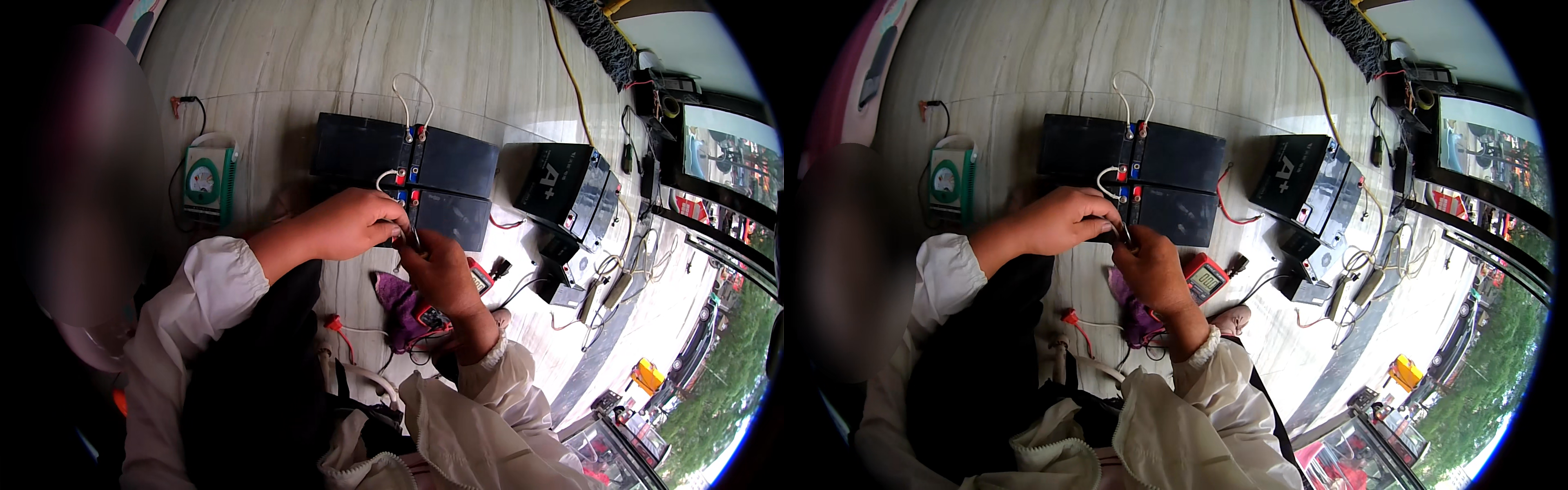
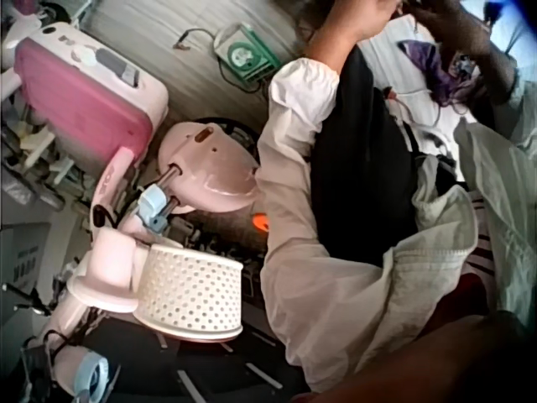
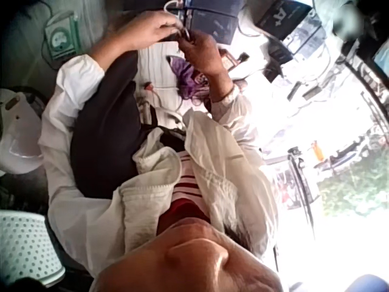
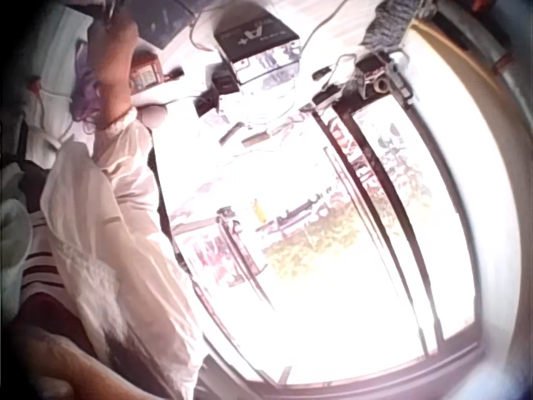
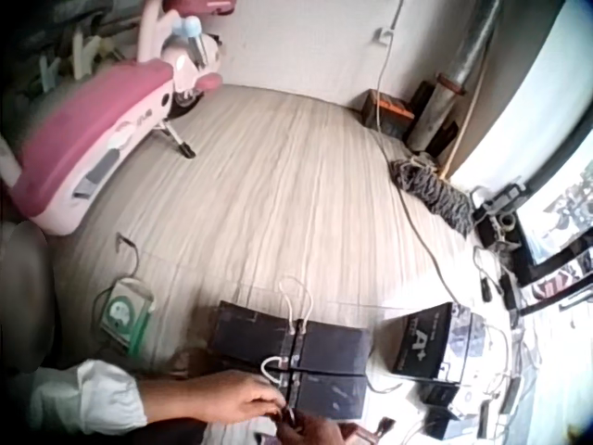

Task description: The person sits on the floor and uses a screwdriver to tighten connections on a series of black batteries. They also use a multimeter to check the electrical readings of the battery terminals.

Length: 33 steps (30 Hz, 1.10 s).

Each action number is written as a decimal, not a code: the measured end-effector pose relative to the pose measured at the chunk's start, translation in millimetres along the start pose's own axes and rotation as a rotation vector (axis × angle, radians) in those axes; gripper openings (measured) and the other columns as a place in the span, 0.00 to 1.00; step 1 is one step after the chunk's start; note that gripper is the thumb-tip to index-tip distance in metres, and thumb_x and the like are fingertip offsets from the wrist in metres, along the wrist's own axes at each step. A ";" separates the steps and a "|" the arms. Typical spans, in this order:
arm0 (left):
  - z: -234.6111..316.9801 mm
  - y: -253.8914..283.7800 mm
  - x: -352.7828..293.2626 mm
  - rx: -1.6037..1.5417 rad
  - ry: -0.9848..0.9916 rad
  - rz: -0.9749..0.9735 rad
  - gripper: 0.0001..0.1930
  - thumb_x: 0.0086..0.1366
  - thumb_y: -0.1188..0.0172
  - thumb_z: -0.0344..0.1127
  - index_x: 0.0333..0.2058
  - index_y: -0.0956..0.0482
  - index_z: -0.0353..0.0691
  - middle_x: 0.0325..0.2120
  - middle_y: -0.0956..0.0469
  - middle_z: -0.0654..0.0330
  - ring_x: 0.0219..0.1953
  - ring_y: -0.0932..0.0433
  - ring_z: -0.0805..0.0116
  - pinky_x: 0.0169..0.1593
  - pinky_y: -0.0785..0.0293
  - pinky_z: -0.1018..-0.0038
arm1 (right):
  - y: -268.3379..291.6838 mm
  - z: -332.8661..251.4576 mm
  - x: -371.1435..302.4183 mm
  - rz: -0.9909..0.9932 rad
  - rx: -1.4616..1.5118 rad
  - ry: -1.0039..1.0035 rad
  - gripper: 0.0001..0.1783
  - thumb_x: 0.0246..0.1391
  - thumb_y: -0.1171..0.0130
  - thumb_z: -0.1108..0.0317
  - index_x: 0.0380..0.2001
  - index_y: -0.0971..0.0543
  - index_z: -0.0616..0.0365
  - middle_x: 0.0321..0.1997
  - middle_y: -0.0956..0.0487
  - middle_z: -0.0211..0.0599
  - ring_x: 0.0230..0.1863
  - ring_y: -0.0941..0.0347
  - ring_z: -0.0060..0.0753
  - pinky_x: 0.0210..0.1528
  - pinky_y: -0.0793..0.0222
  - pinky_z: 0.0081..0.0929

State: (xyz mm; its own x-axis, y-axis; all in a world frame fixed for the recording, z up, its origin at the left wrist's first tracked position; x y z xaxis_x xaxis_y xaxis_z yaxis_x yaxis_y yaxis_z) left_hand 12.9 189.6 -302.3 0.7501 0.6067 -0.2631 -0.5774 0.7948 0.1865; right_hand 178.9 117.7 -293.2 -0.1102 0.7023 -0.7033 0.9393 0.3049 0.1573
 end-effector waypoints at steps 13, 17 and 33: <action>-21.0 -23.5 -1.5 -1.037 0.564 0.157 0.16 0.75 0.49 0.39 0.53 0.24 0.37 0.47 0.20 0.58 0.32 0.24 0.75 0.41 0.22 0.75 | -19.3 28.1 -20.0 -0.080 0.853 -0.337 0.11 0.62 0.43 0.67 0.41 0.21 0.65 0.20 0.28 0.29 0.18 0.33 0.23 0.22 0.37 0.22; -20.3 -33.3 0.8 -1.220 0.420 0.133 0.17 0.76 0.49 0.44 0.48 0.23 0.35 0.43 0.20 0.60 0.33 0.22 0.76 0.42 0.20 0.73 | -25.8 29.0 -25.4 -0.060 0.755 -0.336 0.12 0.63 0.42 0.66 0.43 0.21 0.63 0.22 0.26 0.27 0.19 0.33 0.19 0.22 0.38 0.19; -23.6 -45.6 -4.1 -0.641 0.321 -0.032 0.13 0.76 0.50 0.37 0.43 0.18 0.36 0.28 0.21 0.66 0.27 0.26 0.79 0.32 0.28 0.78 | 1.2 -21.6 -7.9 0.342 0.316 0.179 0.09 0.57 0.34 0.74 0.40 0.20 0.56 0.28 0.20 0.23 0.24 0.28 0.12 0.24 0.35 0.13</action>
State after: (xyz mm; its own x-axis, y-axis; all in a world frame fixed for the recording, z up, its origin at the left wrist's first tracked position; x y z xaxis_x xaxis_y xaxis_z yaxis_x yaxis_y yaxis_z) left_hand 28.6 150.6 -332.0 0.6947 0.4716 -0.5431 -0.7065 0.5890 -0.3923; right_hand 173.8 126.4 -272.5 0.1929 0.8360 -0.5137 0.9809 -0.1521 0.1208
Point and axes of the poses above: each hand's wrist, its own x-axis towards the middle knuckle, its own y-axis out of the back of the hand, z = x × y, the point moved 4 cm from there along x, towards the middle knuckle
